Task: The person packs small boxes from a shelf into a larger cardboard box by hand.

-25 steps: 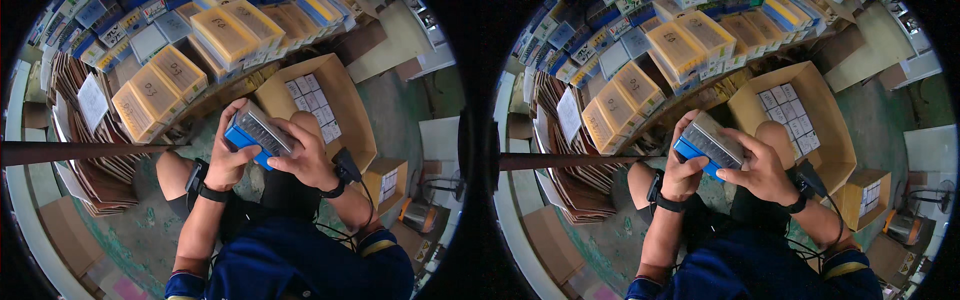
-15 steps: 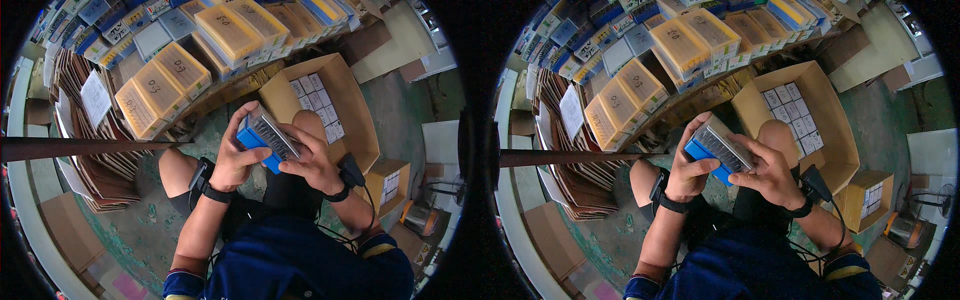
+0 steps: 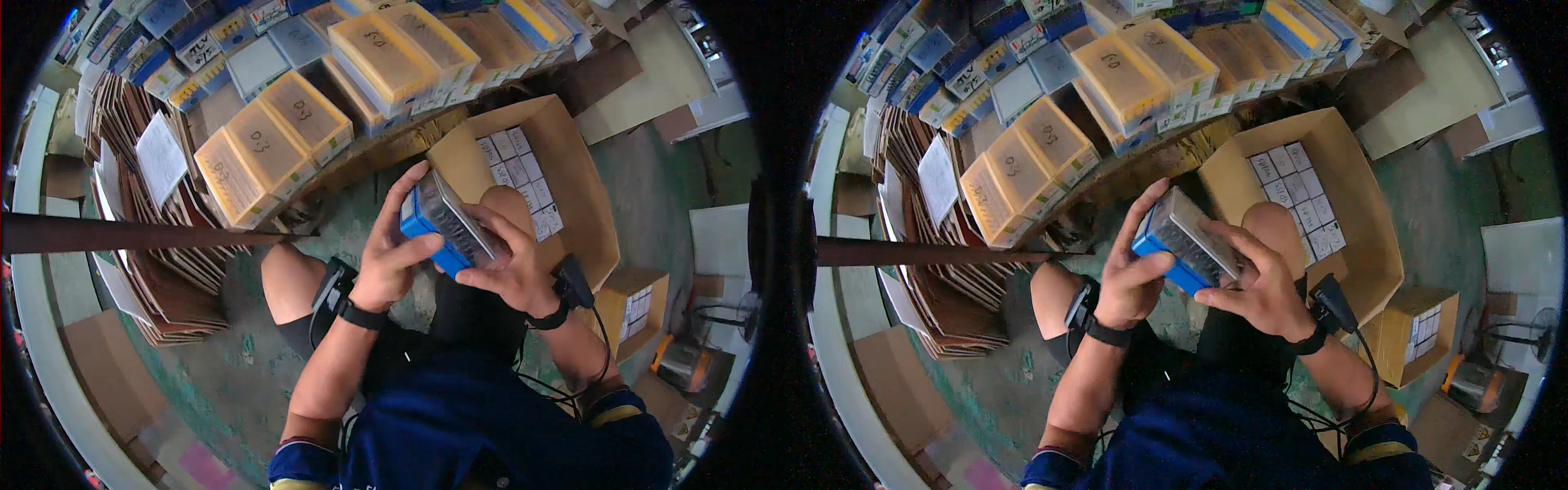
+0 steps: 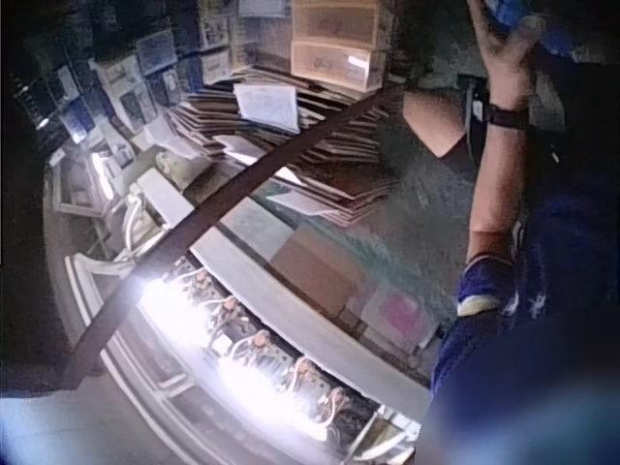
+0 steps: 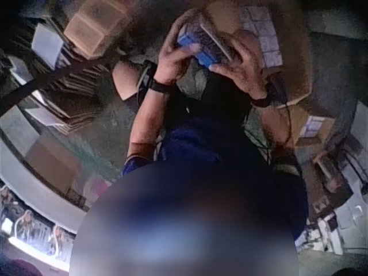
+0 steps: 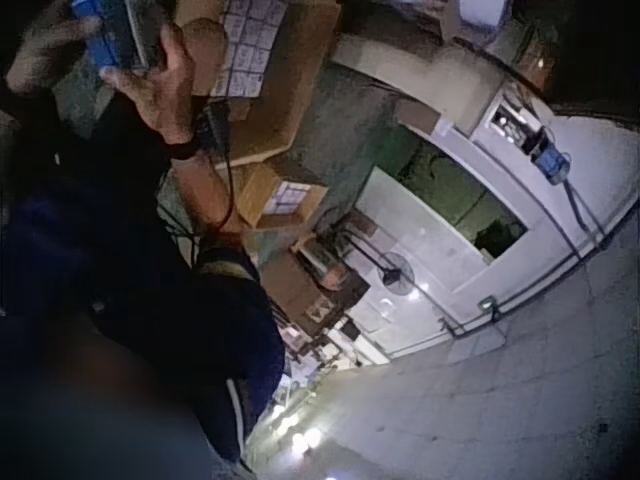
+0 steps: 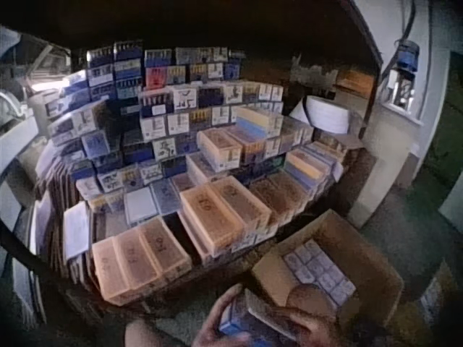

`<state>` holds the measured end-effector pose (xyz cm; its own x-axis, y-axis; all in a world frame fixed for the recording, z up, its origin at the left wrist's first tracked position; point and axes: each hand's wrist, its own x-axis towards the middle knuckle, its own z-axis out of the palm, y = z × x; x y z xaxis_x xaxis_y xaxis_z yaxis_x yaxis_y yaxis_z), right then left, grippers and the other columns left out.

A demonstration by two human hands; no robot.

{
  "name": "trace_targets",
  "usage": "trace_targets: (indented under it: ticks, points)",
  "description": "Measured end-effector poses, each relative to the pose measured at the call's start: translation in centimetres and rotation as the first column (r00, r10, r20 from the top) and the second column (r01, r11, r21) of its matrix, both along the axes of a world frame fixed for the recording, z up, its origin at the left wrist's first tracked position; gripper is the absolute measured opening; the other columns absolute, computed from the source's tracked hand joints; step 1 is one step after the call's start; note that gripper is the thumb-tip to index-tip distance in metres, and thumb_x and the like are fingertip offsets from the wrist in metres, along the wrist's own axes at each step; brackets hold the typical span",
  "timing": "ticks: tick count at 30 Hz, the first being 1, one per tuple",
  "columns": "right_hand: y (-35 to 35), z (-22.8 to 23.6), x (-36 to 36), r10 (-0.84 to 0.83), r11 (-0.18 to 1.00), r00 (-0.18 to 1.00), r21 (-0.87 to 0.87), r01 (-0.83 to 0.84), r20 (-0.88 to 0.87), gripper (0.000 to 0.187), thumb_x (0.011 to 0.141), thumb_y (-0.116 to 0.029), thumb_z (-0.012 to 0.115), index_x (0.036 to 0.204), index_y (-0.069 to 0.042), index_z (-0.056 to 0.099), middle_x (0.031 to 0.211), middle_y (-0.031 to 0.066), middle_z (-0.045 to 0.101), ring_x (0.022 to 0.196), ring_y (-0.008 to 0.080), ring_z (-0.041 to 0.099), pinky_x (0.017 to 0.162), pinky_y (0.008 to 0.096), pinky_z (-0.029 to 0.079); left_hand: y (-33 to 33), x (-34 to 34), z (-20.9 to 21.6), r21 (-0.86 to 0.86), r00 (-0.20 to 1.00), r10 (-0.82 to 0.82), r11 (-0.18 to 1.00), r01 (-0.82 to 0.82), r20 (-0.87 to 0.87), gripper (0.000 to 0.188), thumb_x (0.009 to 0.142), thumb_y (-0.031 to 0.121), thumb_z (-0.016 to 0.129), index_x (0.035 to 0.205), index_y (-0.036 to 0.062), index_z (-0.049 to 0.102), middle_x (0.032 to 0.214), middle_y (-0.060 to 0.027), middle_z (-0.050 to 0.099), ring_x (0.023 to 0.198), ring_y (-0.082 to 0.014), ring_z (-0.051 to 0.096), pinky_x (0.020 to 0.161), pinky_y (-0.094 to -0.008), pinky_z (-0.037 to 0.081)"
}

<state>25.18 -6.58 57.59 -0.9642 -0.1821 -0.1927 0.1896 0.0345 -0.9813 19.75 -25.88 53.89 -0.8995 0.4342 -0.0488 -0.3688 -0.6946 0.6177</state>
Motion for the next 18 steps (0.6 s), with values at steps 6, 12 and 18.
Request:
trace_targets:
  ticks: [6,12,18]
  points:
    - [-0.8,0.8,0.8,0.027,0.998,0.993,-0.051,-0.033,-0.111,0.096,0.079,-0.006,0.085,0.155,-0.001,0.027,0.143,0.0129,0.045,0.135,0.0233,0.047,0.113,0.0369,0.041,-1.1,0.2,1.1,-0.169,0.976,-0.022,0.986,-0.015,-0.216,0.074,0.081,0.016,0.063,0.15,-0.0007,0.041,0.14,-0.0102,0.053,0.131,-0.0202,0.05,0.113,-0.034,0.035]
    - [-0.6,0.9,1.0,0.049,0.999,0.985,0.023,-0.045,-0.166,0.099,0.076,-0.02,0.091,0.153,0.002,0.032,0.142,0.0155,0.047,0.134,0.0244,0.049,0.109,0.0386,0.043,-1.1,0.9,2.7,-0.353,0.918,0.026,0.919,-0.178,-0.396,0.07,0.069,0.01,0.059,0.138,-0.0015,0.052,0.123,-0.013,0.056,0.118,-0.0232,0.055,0.107,-0.0328,0.039]
    - [-1.0,2.3,1.2,0.068,0.998,0.983,0.018,-0.066,-0.169,0.098,0.076,-0.021,0.091,0.151,0.004,0.034,0.141,0.0157,0.05,0.131,0.024,0.051,0.108,0.0374,0.044,-1.6,0.7,3.2,-0.404,0.835,0.013,0.871,-0.279,-0.55,0.069,0.068,0.017,0.062,0.134,-0.0026,0.054,0.121,-0.0152,0.056,0.114,-0.0248,0.056,0.103,-0.034,0.042]
